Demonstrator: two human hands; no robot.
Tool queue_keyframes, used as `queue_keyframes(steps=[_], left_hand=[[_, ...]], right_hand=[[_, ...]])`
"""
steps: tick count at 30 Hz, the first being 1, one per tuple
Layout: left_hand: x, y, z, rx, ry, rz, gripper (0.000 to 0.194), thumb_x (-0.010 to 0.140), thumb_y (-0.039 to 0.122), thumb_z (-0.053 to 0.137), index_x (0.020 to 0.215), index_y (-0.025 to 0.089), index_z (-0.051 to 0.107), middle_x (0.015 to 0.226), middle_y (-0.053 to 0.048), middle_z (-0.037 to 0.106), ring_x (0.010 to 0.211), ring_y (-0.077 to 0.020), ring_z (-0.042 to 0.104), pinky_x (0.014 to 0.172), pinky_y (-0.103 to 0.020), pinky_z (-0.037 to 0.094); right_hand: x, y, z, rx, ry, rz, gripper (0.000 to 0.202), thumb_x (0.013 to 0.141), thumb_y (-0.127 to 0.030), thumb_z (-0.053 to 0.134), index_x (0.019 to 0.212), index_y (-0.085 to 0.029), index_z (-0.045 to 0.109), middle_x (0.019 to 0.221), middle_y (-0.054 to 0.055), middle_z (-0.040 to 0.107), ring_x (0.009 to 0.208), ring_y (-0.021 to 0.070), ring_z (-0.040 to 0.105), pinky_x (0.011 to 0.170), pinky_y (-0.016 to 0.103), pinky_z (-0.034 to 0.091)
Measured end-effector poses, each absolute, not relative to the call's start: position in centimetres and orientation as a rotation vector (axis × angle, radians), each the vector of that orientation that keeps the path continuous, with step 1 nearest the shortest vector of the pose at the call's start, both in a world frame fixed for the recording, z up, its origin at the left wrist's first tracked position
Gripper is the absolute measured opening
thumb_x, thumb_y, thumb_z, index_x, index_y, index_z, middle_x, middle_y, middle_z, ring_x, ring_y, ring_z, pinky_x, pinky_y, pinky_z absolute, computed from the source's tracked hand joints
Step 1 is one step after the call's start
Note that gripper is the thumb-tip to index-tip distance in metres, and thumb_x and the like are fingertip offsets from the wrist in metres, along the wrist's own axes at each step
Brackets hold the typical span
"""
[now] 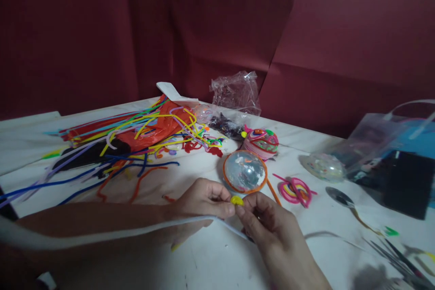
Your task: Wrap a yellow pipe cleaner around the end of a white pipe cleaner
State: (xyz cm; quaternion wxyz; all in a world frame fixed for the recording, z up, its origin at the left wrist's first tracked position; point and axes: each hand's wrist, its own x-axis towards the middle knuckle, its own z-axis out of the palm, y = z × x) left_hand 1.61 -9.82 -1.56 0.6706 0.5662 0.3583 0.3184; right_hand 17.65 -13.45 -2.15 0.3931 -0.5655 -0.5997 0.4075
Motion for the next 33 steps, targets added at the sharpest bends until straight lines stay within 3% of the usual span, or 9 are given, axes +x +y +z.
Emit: queue_keyframes(steps=[3, 6, 10, 12, 14, 18, 25, 33], left_hand=[[1.6, -9.2, -2.2, 1.354, 0.774, 0.662, 0.014, 0.065, 0.021, 0.061, 0.059, 0.013, 0.052, 0.049, 0.009, 0.041, 0.046, -0.0036, 0.032, 0.046, -0.021, 0.021], [1.3, -8.4, -2.8, 1.458, 0.705, 0.502, 0.016, 0.065, 0.025, 0.066, 0.063, 0.013, 0.055, 0.052, 0.008, 0.044, 0.048, -0.0049, 0.037, 0.046, -0.02, 0.026], [0.9, -8.4, -2.7, 1.665, 0.733, 0.296, 0.015, 0.066, 0.02, 0.065, 0.058, 0.014, 0.054, 0.05, 0.008, 0.043, 0.048, -0.0051, 0.038, 0.047, -0.019, 0.027], [0.9, -8.8, -2.5, 1.779, 0.764, 0.219, 0.012, 0.065, 0.013, 0.064, 0.057, 0.014, 0.055, 0.048, 0.009, 0.042, 0.049, -0.0046, 0.038, 0.048, -0.019, 0.026], [0.9, -8.9, -2.8, 1.806, 0.773, 0.207, 0.009, 0.064, 0.011, 0.062, 0.058, 0.014, 0.056, 0.049, 0.009, 0.043, 0.049, -0.0045, 0.039, 0.049, -0.018, 0.027], [1.0, -8.4, -3.5, 1.556, 0.737, 0.422, 0.014, 0.063, 0.024, 0.064, 0.06, 0.014, 0.054, 0.048, 0.009, 0.041, 0.044, -0.0043, 0.034, 0.044, -0.019, 0.023], [1.1, -8.4, -3.5, 1.421, 0.783, 0.517, 0.029, 0.063, 0.041, 0.065, 0.061, 0.017, 0.05, 0.043, 0.009, 0.038, 0.038, -0.0051, 0.031, 0.039, -0.022, 0.019], [1.2, -8.3, -2.9, 1.556, 0.724, 0.296, 0.015, 0.063, 0.017, 0.069, 0.059, 0.013, 0.054, 0.051, 0.009, 0.047, 0.048, -0.0039, 0.039, 0.048, -0.019, 0.028]], right_hand=[[16.9, -13.6, -1.1, -1.472, -1.538, 1.029, 0.06, 0.055, -0.079, 0.06, 0.055, -0.019, 0.052, 0.055, 0.001, 0.048, 0.052, 0.0142, 0.041, 0.046, 0.024, 0.037], [17.4, -13.8, -0.8, -1.538, -1.669, 1.071, 0.051, 0.063, -0.07, 0.059, 0.058, -0.02, 0.053, 0.054, -0.001, 0.045, 0.051, 0.0138, 0.039, 0.044, 0.024, 0.034], [19.1, -14.6, -2.5, -1.53, -1.916, 1.038, 0.033, 0.076, -0.052, 0.055, 0.071, -0.02, 0.058, 0.061, 0.001, 0.053, 0.056, 0.0155, 0.046, 0.049, 0.023, 0.039], [19.6, -14.9, -3.7, -1.516, -1.986, 0.942, 0.026, 0.078, -0.046, 0.055, 0.084, -0.021, 0.062, 0.069, 0.002, 0.06, 0.06, 0.0166, 0.05, 0.053, 0.024, 0.042], [19.6, -14.9, -4.3, -1.515, -2.0, 0.896, 0.025, 0.077, -0.044, 0.056, 0.084, -0.021, 0.062, 0.071, 0.002, 0.061, 0.061, 0.0167, 0.051, 0.055, 0.024, 0.043], [18.7, -13.8, -3.2, -1.523, -1.859, 1.069, 0.037, 0.075, -0.055, 0.054, 0.07, -0.019, 0.057, 0.063, 0.001, 0.051, 0.057, 0.015, 0.045, 0.05, 0.024, 0.039], [17.5, -13.4, -1.8, -1.438, -1.743, 0.972, 0.05, 0.075, -0.067, 0.051, 0.065, -0.018, 0.055, 0.06, 0.0, 0.048, 0.055, 0.0141, 0.042, 0.048, 0.023, 0.038], [18.5, -14.4, -1.8, -1.589, -1.895, 1.176, 0.041, 0.076, -0.059, 0.052, 0.063, -0.02, 0.048, 0.061, -0.002, 0.043, 0.058, 0.0141, 0.039, 0.051, 0.024, 0.033]])
